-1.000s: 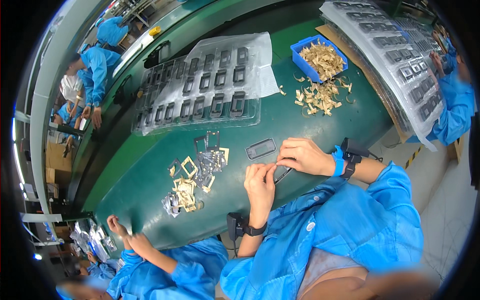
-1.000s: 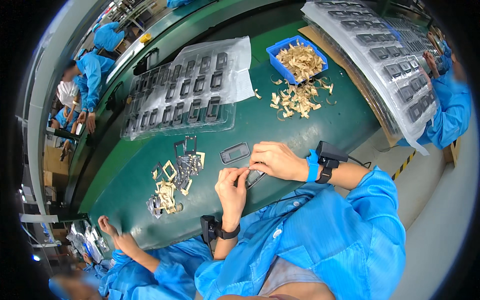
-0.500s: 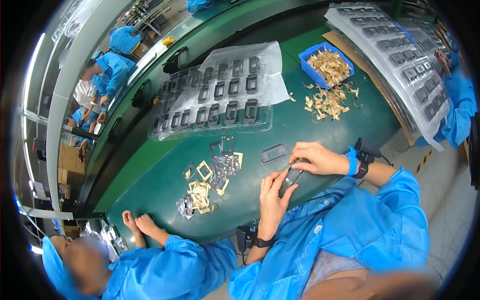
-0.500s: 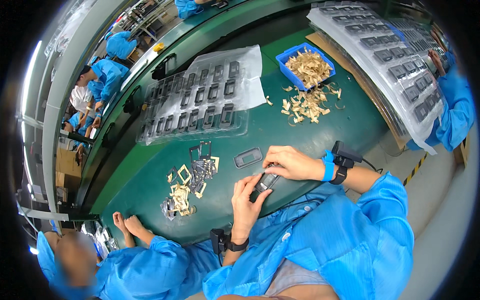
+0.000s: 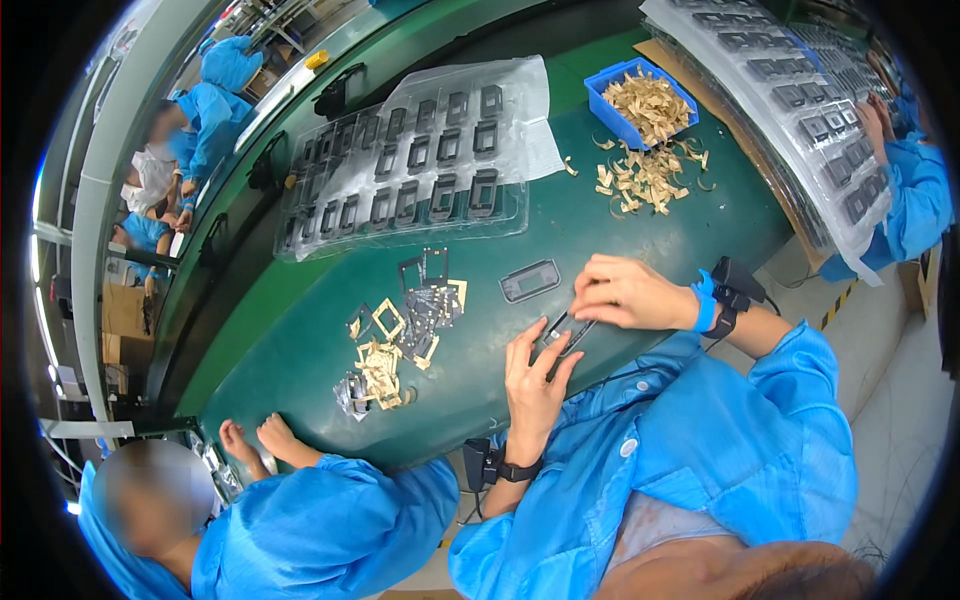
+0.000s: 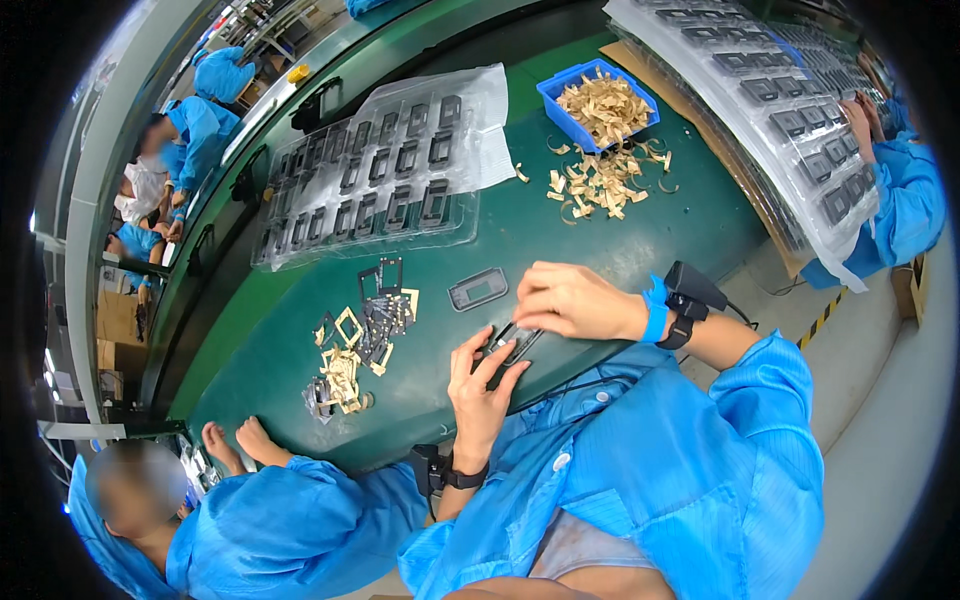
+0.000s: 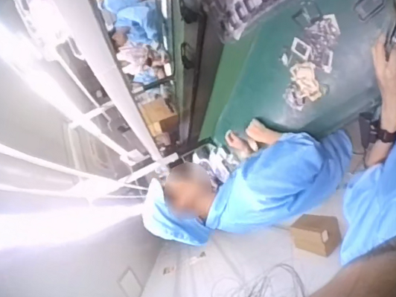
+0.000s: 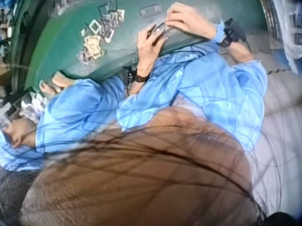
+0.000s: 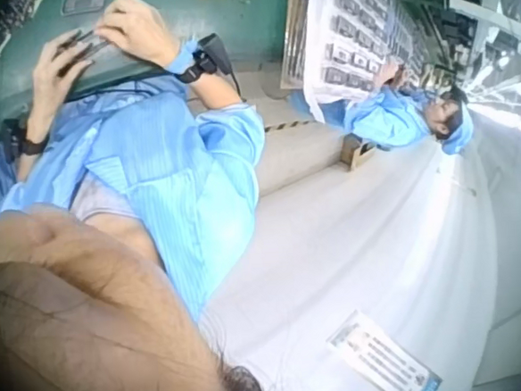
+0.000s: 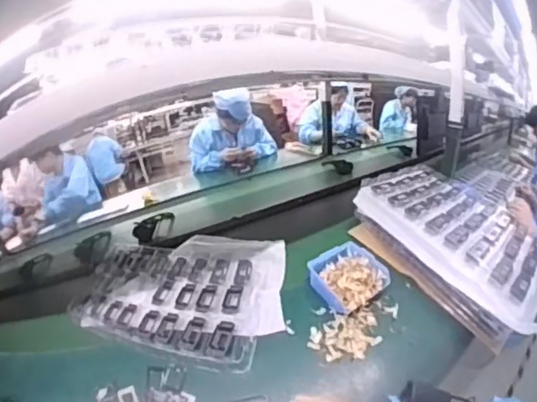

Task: Assembling small electronic components by placing frames onto housing parts at a factory workstation.

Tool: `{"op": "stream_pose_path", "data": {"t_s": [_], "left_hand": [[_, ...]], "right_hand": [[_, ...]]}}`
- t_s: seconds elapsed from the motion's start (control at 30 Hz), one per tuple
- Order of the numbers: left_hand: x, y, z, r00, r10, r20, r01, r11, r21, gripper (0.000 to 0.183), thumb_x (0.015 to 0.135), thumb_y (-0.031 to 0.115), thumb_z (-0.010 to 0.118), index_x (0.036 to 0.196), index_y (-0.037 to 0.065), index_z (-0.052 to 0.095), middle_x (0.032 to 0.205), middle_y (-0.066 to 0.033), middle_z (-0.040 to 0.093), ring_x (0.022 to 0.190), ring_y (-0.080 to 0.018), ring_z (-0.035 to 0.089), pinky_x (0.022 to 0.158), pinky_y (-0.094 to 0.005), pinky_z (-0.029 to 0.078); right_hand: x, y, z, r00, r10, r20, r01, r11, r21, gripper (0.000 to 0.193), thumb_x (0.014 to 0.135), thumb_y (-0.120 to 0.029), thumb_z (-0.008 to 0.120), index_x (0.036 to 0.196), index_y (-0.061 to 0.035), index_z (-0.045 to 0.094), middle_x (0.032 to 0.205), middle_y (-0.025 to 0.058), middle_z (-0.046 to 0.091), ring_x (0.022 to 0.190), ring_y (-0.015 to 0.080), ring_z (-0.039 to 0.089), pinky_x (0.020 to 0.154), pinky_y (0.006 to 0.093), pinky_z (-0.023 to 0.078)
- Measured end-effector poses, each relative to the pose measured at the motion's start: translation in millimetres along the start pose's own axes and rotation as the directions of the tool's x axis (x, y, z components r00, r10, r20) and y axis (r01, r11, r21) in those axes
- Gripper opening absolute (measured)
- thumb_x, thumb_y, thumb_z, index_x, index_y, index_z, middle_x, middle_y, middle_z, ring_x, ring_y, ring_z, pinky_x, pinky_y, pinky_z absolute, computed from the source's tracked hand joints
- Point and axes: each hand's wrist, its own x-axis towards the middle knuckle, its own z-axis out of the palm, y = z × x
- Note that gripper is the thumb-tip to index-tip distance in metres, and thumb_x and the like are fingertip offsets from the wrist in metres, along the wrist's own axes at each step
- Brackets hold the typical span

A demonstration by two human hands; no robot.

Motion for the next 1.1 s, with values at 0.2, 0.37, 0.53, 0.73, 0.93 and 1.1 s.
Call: {"op": "stream_pose_path", "data": {"t_s": [0.2, 0.37, 0.53, 0.73, 0.93, 1.1], "left_hand": [[-6, -4, 4, 0.996, 0.078, -0.037, -0.075, 0.994, 0.076, 0.020, 0.073, 0.006, 0.084, 0.092, 0.007, 0.079, 0.119, -0.0111, 0.068, 0.106, -0.0308, 0.061, 0.086, -0.0381, 0.052], [-7, -8, 1, 0.995, 0.077, -0.063, -0.076, 0.997, 0.029, 0.019, 0.071, 0.004, 0.085, 0.088, 0.006, 0.076, 0.114, -0.0101, 0.071, 0.102, -0.0304, 0.064, 0.086, -0.0378, 0.054], [-12, -5, -13, 0.992, -0.089, -0.084, 0.083, 0.993, -0.080, 0.023, 0.070, 0.001, 0.086, 0.087, 0.004, 0.072, 0.112, -0.0127, 0.071, 0.101, -0.0289, 0.067, 0.088, -0.0368, 0.053], [-4, -11, -79, 0.982, -0.085, -0.170, 0.099, 0.993, 0.072, 0.032, 0.072, 0.003, 0.086, 0.099, 0.004, 0.068, 0.111, -0.0133, 0.071, 0.104, -0.0278, 0.068, 0.092, -0.0380, 0.052], [108, -68, -152, 0.910, -0.006, -0.414, 0.080, 0.983, 0.162, 0.032, 0.079, -0.006, 0.077, 0.109, 0.000, 0.067, 0.111, -0.0125, 0.068, 0.097, -0.0221, 0.067, 0.084, -0.0334, 0.056], [178, -134, -160, 0.898, -0.015, -0.440, 0.146, 0.953, 0.266, 0.040, 0.073, 0.000, 0.084, 0.109, 0.003, 0.069, 0.104, -0.0088, 0.070, 0.095, -0.0190, 0.067, 0.083, -0.0325, 0.056]], "right_hand": [[-19, 3, 18, 0.976, -0.217, 0.029, 0.219, 0.969, -0.113, 0.009, 0.082, -0.019, 0.076, 0.087, -0.0114, 0.073, 0.093, 0.0017, 0.060, 0.084, 0.0212, 0.059, 0.070, 0.0347, 0.047], [-20, 7, 9, 0.974, -0.222, 0.039, 0.226, 0.966, -0.129, 0.011, 0.083, -0.020, 0.076, 0.086, -0.0099, 0.072, 0.091, 0.0028, 0.061, 0.086, 0.0219, 0.059, 0.071, 0.0357, 0.048], [2, 5, -12, 0.998, 0.034, -0.051, -0.038, 0.995, -0.093, 0.023, 0.083, -0.022, 0.077, 0.098, -0.0058, 0.070, 0.097, 0.0074, 0.063, 0.092, 0.0285, 0.060, 0.080, 0.0389, 0.051], [30, 13, 4, 1.000, 0.015, -0.016, -0.018, 0.981, -0.191, 0.053, 0.080, -0.028, 0.080, 0.124, -0.0064, 0.061, 0.116, 0.0102, 0.060, 0.106, 0.0296, 0.057, 0.089, 0.0410, 0.049], [41, 25, 26, 0.998, -0.009, 0.068, 0.020, 0.986, -0.167, 0.068, 0.077, -0.034, 0.082, 0.134, -0.0089, 0.055, 0.129, 0.0098, 0.056, 0.118, 0.0293, 0.052, 0.098, 0.0416, 0.040], [44, 32, 31, 0.997, -0.048, 0.065, 0.054, 0.995, -0.085, 0.060, 0.078, -0.033, 0.082, 0.128, -0.0096, 0.060, 0.127, 0.0078, 0.057, 0.116, 0.0285, 0.052, 0.095, 0.0413, 0.040]]}}
